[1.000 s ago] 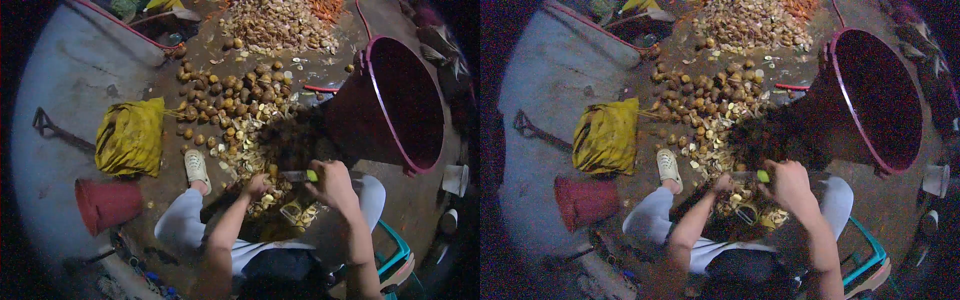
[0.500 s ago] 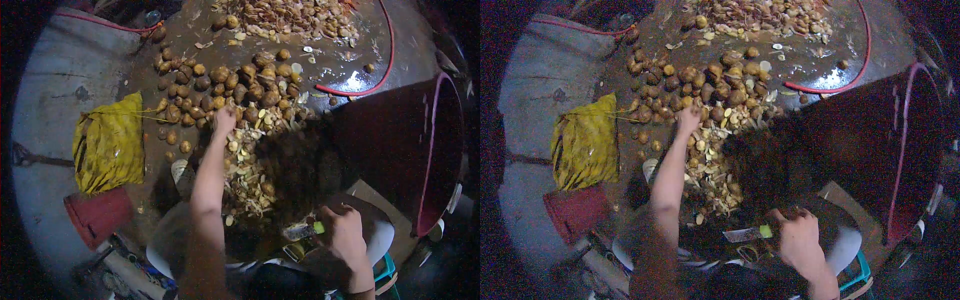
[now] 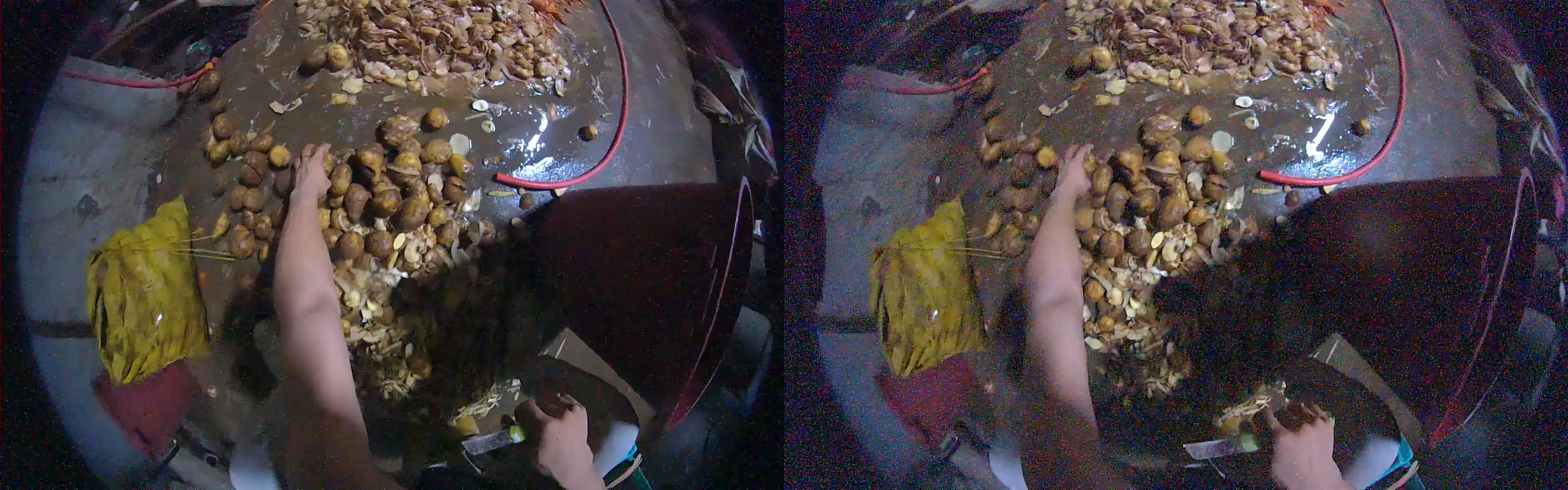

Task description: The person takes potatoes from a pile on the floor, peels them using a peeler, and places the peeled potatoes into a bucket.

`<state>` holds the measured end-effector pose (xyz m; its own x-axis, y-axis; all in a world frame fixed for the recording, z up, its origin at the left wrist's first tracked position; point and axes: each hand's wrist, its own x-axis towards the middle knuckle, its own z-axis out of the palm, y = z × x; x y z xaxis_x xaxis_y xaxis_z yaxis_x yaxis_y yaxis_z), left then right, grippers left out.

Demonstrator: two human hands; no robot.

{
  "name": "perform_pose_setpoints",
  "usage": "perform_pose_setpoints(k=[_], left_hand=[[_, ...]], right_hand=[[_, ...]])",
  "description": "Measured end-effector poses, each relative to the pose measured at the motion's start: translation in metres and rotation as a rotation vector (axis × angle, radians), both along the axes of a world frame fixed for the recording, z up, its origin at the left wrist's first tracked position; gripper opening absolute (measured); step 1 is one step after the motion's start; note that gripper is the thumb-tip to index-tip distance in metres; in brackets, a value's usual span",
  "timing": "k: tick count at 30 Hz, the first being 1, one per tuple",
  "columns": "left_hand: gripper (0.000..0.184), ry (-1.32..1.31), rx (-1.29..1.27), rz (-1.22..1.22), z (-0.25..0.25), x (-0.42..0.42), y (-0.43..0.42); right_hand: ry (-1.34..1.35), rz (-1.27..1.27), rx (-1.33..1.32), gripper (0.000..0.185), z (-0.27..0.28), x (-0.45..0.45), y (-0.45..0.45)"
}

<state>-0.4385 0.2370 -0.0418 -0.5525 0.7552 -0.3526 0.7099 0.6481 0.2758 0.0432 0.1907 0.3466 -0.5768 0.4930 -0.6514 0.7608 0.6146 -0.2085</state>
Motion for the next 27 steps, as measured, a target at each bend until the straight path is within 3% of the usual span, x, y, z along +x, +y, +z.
perform_pose_setpoints(k=[5, 8, 11, 12, 14, 15, 18, 20, 25, 27], left_hand=[[0.077, 0.079, -0.013, -0.027, -0.001, -0.007, -0.002], [0.067, -0.129, 0.040, -0.021, 0.035, 0.001, -0.016], [0.055, -0.899, 0.536, 0.358, -0.005, -0.009, -0.057], [0.055, -0.889, 0.542, 0.354, 0.011, -0.003, -0.066], [0.059, -1.387, 0.695, 0.623, 0.046, 0.020, -0.093], [0.059, -1.376, 0.706, 0.617, 0.068, 0.037, -0.108], [0.067, -1.584, 0.975, 0.521, 0.130, 0.099, -0.134], [0.073, -1.364, 1.040, 0.427, 0.154, 0.141, -0.147], [0.095, -1.544, 1.198, 0.397, 0.218, 0.245, -0.174], [0.094, -1.491, 1.201, 0.323, 0.261, 0.278, -0.190]], right_hand=[[0.166, -0.069, -0.015, 0.034, -0.013, 0.000, -0.001], [0.157, -0.095, -0.029, 0.036, -0.007, -0.009, -0.002], [0.141, -0.088, -0.079, 0.038, -0.004, 0.004, -0.008], [0.158, -0.055, -0.105, 0.037, -0.004, 0.009, -0.012], [0.061, -0.040, -0.157, 0.048, 0.003, 0.009, -0.018], [-0.047, -0.028, -0.205, 0.059, 0.006, 0.008, -0.020], [-0.161, 0.100, -0.166, 0.059, 0.010, 0.006, -0.033], [-0.108, 0.090, -0.150, 0.057, 0.010, 0.006, -0.044], [0.055, 0.038, 0.019, 0.049, 0.019, 0.016, -0.078], [0.195, -0.033, 0.126, 0.045, 0.012, 0.027, -0.090]])
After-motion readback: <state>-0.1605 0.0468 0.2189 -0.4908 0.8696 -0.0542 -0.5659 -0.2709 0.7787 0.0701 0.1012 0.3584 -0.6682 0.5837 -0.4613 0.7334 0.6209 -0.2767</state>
